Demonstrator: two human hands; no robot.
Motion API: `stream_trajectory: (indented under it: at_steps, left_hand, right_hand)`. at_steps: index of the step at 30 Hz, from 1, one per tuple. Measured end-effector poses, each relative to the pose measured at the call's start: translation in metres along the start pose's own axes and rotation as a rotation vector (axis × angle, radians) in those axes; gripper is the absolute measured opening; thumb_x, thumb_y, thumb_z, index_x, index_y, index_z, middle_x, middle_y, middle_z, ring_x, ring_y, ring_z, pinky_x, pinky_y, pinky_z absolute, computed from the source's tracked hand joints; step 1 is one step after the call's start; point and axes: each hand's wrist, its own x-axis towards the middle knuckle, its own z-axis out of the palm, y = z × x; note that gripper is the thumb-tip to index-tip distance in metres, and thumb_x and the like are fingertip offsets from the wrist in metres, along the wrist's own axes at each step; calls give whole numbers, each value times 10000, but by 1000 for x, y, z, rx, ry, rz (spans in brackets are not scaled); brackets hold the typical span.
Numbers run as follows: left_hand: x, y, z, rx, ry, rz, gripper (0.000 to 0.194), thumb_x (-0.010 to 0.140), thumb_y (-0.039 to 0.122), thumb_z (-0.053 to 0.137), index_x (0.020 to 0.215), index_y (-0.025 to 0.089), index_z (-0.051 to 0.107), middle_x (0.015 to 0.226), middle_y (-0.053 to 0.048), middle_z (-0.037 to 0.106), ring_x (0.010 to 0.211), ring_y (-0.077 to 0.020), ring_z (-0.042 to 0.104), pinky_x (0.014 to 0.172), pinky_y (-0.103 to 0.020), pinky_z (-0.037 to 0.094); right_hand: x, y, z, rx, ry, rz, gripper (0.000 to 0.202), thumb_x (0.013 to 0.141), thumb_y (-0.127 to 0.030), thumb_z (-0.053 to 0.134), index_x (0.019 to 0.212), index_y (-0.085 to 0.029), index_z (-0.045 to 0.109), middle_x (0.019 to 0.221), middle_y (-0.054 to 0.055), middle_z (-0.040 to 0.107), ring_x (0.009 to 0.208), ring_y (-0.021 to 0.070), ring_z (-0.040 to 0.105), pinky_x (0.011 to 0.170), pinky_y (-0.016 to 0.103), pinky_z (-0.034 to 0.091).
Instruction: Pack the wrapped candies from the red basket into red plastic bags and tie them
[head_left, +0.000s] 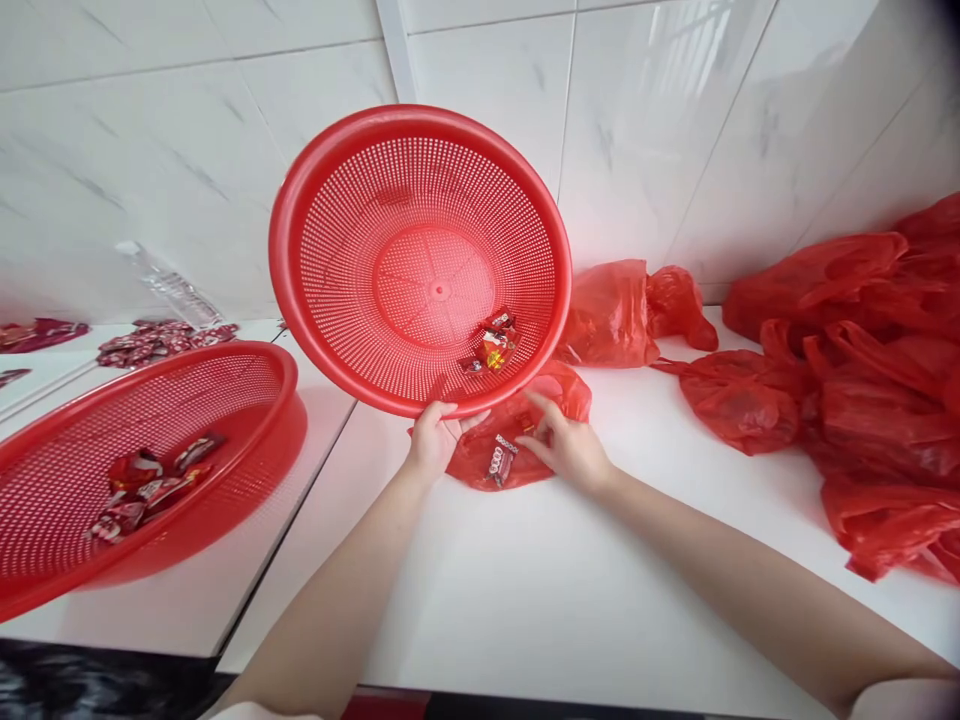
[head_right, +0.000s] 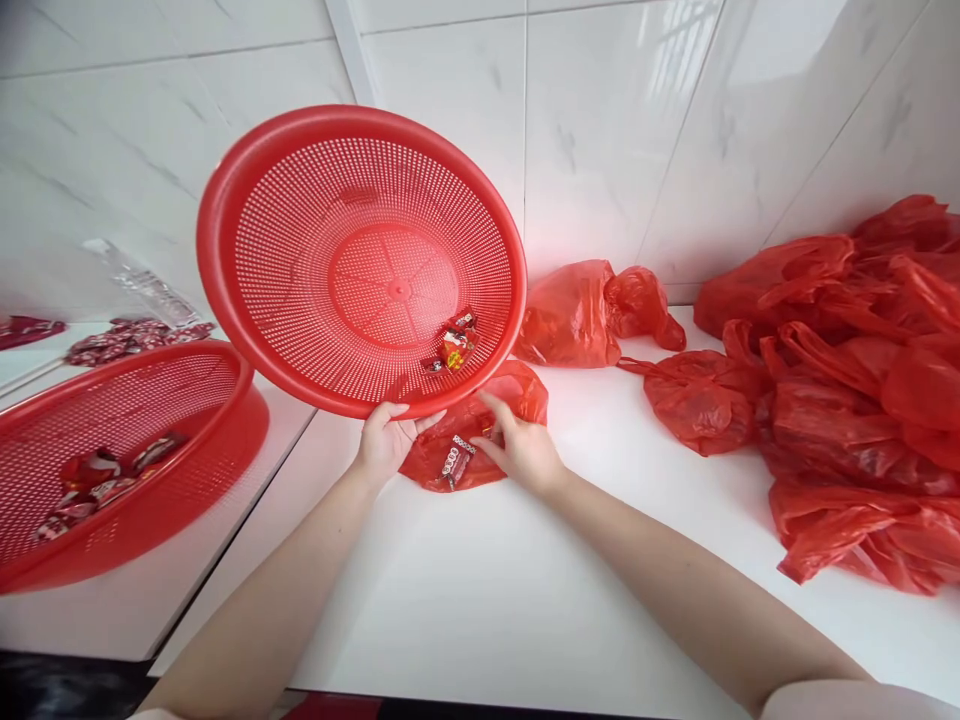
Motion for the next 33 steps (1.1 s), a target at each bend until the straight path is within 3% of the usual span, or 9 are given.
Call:
stream_trajectory:
  at_steps: [2,4,6,11,15,18,24,29,33]
  left_hand:
    - [-1,-3,1,17,-25,-17,212,672,184,555,854,152,658,1003,-76,726,1152,-305,595,979,-551,477]
    - [-2,-5,2,29,-42,-41,201,677,191,549,834,142,664,998,-93,728,1157,-320,591,966,-557,485]
    - [-3,-6,4,25,-44,-58,181,679,188,551,814,138,660,998,-96,728,1154,-325,592,959,-558,490]
    - [-4,-7,4,16,-15,-53,207,671,174,568,852,136,661,1020,-91,724,1157,-320,590,966,-543,492]
    - [-2,-7,1,10,-28,-63,269,671,188,565,913,135,670,1044,-100,722,1172,-322,581,975,-531,485]
    - [0,-7,-2,2,-32,-29,318,680,176,552,980,159,658,1077,-76,715,1180,-304,579,986,-525,474]
    - [2,-3,-4,-6,0,-10,210,675,180,555,864,158,645,1009,-60,725,1131,-282,604,985,-528,472]
    - [3,0,-4,8,4,-5,170,688,190,542,819,159,646,911,-57,730,1101,-271,619,968,-508,491]
    - [4,0,-4,14,15,6,171,679,186,542,813,154,644,940,-58,730,1080,-269,630,964,-513,494]
  right_hand:
    - [-3,-4,-1,-134,-49,-282,398,929,-251,493,1323,-207,530,1101,105,685,1030,230,645,867,389,530]
    - [-6,-9,-1,-164,-189,-513,434,920,-166,444,1348,-188,507,1320,118,584,1246,230,517,1049,452,410]
    - [-8,-13,0,-141,-306,-585,496,906,-170,465,1401,-152,440,1343,135,566,1278,235,485,1119,508,305]
    - [-9,-18,2,180,-385,-382,307,953,-329,490,1193,-182,614,1061,106,699,993,213,650,929,413,489]
    - [-3,-13,5,771,-312,125,347,910,-464,541,1109,-182,582,919,63,707,750,159,696,667,296,558]
    - [5,-6,5,952,-271,341,411,813,-541,637,970,-164,588,787,30,684,634,135,670,566,253,531]
    - [8,-2,7,934,-205,341,389,766,-519,695,895,-165,599,702,-13,648,546,88,582,567,236,486]
    - [5,-4,4,819,-188,219,308,728,-435,755,811,-154,659,759,-1,670,679,112,600,662,246,483]
    - [6,-4,3,768,-242,326,362,720,-472,746,811,-132,660,548,-48,564,442,69,483,434,205,397]
